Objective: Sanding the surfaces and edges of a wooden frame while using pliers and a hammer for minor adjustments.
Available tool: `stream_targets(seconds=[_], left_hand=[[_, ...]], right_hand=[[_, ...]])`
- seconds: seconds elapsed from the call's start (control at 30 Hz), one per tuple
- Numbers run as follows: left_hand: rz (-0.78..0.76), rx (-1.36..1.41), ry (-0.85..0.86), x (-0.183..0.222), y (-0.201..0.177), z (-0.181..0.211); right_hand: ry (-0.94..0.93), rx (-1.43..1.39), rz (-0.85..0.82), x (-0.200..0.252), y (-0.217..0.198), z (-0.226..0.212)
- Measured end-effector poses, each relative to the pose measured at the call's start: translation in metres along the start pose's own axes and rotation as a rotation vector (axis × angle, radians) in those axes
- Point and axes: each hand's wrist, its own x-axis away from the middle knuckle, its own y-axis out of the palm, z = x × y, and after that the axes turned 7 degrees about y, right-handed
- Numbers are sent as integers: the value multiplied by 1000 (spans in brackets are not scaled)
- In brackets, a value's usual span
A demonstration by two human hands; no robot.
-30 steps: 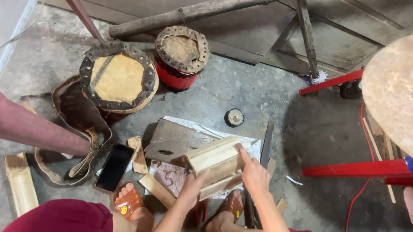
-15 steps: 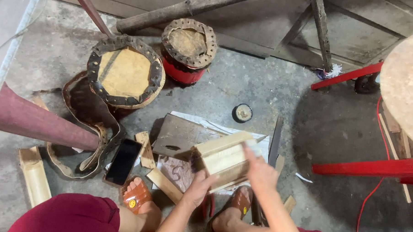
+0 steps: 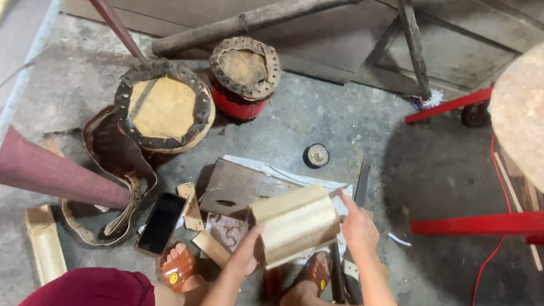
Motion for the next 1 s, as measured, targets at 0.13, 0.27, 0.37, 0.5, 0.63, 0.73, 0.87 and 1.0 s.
stream_targets(seconds=[0.13, 0.27, 0.37, 0.5, 0.63, 0.73, 0.87, 1.0], left_hand=[[190, -83, -75, 3, 18, 20], [67, 94, 21, -3, 21, 12], [42, 121, 128, -4, 27, 7], [-13, 61, 236, -7, 26, 5], [15, 33, 364, -33, 5, -19], [151, 82, 362, -32, 5, -15], [131, -36, 443, -52, -17, -31], [30, -70, 586, -68, -34, -45]], right_hand=[[-68, -315, 106, -37, 46, 29], [103, -781, -179, -24, 45, 12], [196, -1283, -244, -34, 49, 13], [-29, -1516, -22, -19, 16, 5], [-264, -937, 401, -37, 52, 15], [-606, -682, 585, -31, 90, -13], [-812, -302, 607, 23, 139, -50], [-982, -284, 553, 38, 91, -79]])
